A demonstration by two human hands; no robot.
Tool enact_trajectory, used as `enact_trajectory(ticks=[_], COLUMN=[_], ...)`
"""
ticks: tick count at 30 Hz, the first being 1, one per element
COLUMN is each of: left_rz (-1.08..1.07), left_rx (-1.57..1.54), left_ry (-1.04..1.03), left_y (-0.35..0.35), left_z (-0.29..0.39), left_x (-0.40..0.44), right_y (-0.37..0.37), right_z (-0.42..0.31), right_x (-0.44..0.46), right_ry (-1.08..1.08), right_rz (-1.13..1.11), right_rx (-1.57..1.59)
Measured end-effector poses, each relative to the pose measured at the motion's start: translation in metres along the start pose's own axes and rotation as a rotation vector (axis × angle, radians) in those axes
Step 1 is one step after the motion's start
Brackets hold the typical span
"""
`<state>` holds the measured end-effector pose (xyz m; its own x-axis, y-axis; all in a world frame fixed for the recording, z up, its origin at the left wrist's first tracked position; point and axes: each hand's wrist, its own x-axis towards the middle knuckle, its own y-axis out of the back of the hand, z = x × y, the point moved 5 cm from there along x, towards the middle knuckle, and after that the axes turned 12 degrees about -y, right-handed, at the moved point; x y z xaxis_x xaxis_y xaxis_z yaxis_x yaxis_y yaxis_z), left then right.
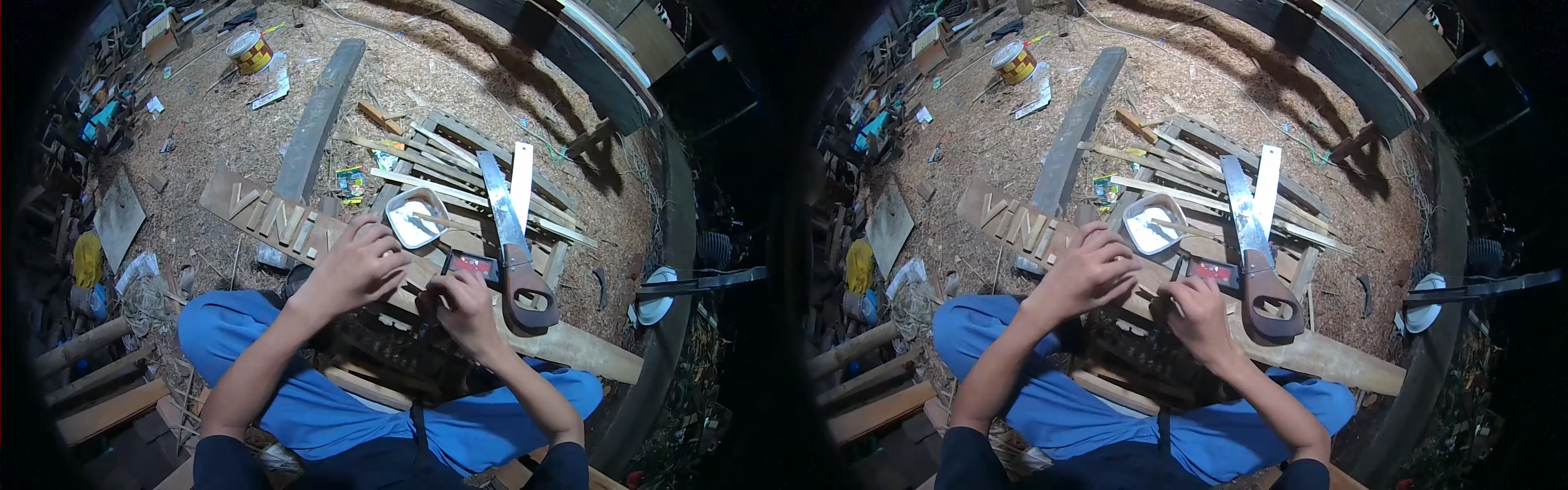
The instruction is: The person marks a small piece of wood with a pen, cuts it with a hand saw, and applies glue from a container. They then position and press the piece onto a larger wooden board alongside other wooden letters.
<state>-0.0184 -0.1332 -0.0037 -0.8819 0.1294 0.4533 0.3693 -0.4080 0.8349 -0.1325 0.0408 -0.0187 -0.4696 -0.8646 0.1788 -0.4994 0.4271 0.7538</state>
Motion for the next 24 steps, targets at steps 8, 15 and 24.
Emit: enact_trajectory(ticks=[8, 15, 24], left_rz=[-0.179, -0.068, 0.038], left_rx=[0.085, 0.104, 0.040], left_ry=[-0.137, -0.133, -0.050], left_y=[-0.025, -0.020, -0.018], left_z=[0.018, 0.016, 0.002], left_x=[0.005, 0.011, 0.003], right_y=[0.009, 0.022, 0.030], right_z=[0.005, 0.001, 0.002], right_x=[-0.013, -0.019, -0.019], right_ry=[0.002, 0.151, 0.097], right_rz=[0.085, 0.127, 0.020], right_rx=[-0.016, -0.077, -0.421])
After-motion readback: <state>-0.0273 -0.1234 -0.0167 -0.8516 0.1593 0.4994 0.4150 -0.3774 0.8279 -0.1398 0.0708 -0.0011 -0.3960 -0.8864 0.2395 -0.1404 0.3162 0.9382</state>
